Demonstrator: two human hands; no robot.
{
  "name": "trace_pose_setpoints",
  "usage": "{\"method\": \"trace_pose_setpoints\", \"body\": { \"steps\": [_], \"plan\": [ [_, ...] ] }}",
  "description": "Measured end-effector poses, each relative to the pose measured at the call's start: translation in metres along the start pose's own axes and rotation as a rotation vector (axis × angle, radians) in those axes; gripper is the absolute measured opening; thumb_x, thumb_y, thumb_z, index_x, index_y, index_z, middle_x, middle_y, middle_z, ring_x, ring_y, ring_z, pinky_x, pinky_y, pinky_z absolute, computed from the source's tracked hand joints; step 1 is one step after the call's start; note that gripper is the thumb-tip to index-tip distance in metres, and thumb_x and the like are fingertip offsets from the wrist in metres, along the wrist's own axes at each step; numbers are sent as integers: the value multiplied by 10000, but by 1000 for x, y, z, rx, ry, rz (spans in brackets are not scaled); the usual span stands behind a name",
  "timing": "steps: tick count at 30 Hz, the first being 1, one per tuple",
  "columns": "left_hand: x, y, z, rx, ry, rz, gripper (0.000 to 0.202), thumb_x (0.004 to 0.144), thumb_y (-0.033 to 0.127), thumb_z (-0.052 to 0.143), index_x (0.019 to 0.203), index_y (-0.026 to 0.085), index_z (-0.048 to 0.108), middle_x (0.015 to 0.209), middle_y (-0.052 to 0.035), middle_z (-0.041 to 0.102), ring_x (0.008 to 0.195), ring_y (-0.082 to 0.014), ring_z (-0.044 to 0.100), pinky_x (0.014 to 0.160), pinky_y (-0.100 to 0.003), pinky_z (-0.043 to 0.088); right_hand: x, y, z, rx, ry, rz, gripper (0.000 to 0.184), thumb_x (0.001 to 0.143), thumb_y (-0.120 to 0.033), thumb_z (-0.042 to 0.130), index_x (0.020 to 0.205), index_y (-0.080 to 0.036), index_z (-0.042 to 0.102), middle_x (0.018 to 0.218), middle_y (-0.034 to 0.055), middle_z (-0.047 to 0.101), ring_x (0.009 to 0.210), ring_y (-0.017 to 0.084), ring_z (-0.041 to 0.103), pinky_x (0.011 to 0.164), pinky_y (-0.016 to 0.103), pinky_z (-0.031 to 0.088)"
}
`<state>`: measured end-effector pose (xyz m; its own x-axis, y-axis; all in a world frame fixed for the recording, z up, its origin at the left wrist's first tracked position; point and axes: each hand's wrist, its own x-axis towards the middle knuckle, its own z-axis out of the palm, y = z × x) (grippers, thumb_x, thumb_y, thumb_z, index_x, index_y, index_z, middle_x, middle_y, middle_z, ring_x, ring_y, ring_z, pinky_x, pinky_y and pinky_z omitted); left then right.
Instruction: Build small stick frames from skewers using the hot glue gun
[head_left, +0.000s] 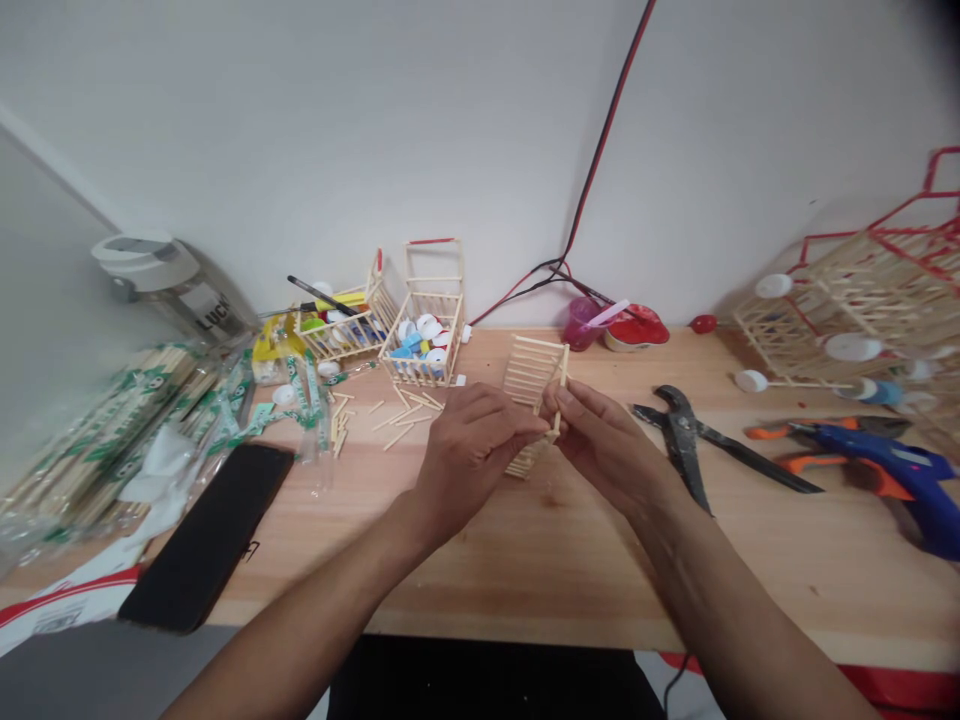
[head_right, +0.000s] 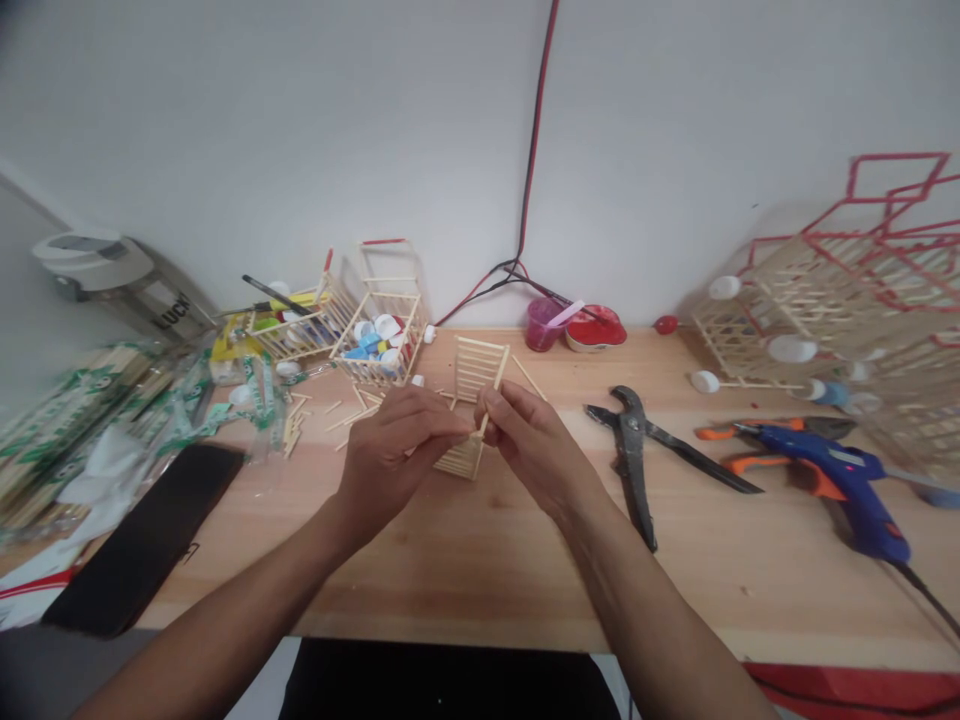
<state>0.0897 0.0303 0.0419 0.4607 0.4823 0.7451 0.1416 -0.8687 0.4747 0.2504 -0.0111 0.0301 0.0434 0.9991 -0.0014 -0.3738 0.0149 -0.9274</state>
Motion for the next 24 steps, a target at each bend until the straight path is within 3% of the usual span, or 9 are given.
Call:
{"method": "trace_pose_setpoints", "body": {
  "steps": [24],
  "plan": [
    [1, 2, -1, 9, 0, 2, 67, 854, 198, 617, 842, 179, 680, 785, -17, 697, 778, -129, 620, 813, -319, 478, 0, 0, 1, -35, 7, -9, 235, 816, -389, 647, 699, -197, 576, 694, -21, 469, 628, 102, 384, 597, 242, 331]
  ]
}}
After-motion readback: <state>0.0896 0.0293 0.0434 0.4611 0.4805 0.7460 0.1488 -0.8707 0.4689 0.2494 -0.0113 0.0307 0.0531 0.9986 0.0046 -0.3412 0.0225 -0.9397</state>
